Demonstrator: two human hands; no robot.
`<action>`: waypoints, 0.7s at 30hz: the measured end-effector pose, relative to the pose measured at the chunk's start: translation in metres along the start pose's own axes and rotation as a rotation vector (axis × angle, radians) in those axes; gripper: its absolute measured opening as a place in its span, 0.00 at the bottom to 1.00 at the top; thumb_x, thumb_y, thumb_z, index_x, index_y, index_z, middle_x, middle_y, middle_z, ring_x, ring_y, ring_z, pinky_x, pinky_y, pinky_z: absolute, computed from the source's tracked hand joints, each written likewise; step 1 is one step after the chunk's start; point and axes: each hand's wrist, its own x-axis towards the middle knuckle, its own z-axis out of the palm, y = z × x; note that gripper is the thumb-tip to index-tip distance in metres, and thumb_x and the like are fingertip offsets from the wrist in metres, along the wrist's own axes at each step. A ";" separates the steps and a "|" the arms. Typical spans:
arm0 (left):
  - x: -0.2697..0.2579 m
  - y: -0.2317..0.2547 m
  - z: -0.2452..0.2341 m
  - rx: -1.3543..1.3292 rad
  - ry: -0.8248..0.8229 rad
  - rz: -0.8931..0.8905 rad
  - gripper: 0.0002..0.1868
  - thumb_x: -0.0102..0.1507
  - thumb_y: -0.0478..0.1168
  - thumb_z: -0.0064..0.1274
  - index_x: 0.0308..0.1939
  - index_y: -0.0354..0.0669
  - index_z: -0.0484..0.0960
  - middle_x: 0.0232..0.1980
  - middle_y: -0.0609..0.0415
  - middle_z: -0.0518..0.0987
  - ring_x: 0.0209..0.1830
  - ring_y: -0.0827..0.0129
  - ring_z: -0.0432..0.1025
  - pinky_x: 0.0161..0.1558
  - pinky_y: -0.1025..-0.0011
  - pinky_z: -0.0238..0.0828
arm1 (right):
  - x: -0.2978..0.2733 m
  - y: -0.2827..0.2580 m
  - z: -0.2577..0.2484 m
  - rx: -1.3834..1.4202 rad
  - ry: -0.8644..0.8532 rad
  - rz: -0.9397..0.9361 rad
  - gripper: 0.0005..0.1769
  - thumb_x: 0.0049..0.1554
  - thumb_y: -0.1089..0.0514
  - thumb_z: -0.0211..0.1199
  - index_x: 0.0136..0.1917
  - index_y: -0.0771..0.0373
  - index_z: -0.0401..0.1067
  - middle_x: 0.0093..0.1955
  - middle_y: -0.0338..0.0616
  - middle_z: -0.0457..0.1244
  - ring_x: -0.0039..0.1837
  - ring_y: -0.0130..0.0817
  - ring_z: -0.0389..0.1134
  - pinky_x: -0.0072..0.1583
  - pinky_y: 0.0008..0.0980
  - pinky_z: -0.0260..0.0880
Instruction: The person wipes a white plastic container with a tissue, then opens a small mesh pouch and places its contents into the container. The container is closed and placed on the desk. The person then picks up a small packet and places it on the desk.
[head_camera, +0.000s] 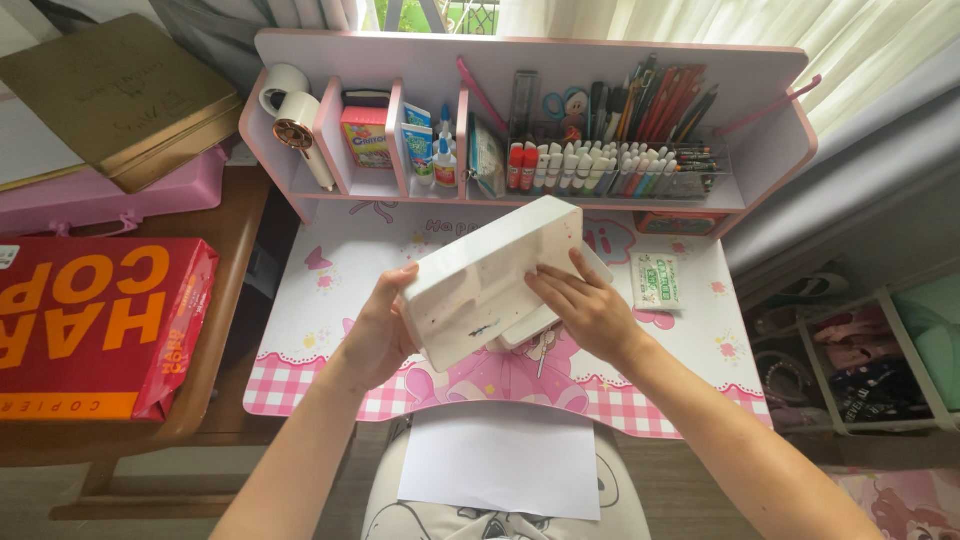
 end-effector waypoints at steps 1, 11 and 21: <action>0.001 0.003 -0.003 -0.003 -0.067 -0.002 0.45 0.60 0.70 0.35 0.72 0.44 0.66 0.63 0.45 0.78 0.59 0.60 0.76 0.57 0.55 0.74 | -0.001 -0.003 -0.001 0.036 0.006 0.030 0.29 0.51 0.73 0.60 0.67 0.65 0.69 0.60 0.46 0.70 0.65 0.38 0.71 0.81 0.50 0.46; 0.039 -0.050 -0.017 0.151 -0.050 0.260 0.51 0.63 0.76 0.26 0.78 0.41 0.55 0.77 0.48 0.64 0.76 0.59 0.61 0.74 0.57 0.52 | 0.032 -0.084 -0.009 0.527 0.312 0.458 0.23 0.57 0.78 0.54 0.63 0.68 0.72 0.52 0.51 0.72 0.56 0.39 0.76 0.81 0.47 0.54; 0.058 -0.130 0.002 -0.025 -0.063 0.462 0.55 0.69 0.77 0.40 0.69 0.20 0.66 0.58 0.38 0.75 0.58 0.57 0.73 0.57 0.62 0.74 | 0.061 -0.144 -0.013 1.138 0.300 0.901 0.24 0.62 0.70 0.57 0.71 0.66 0.67 0.56 0.49 0.73 0.57 0.26 0.72 0.64 0.42 0.68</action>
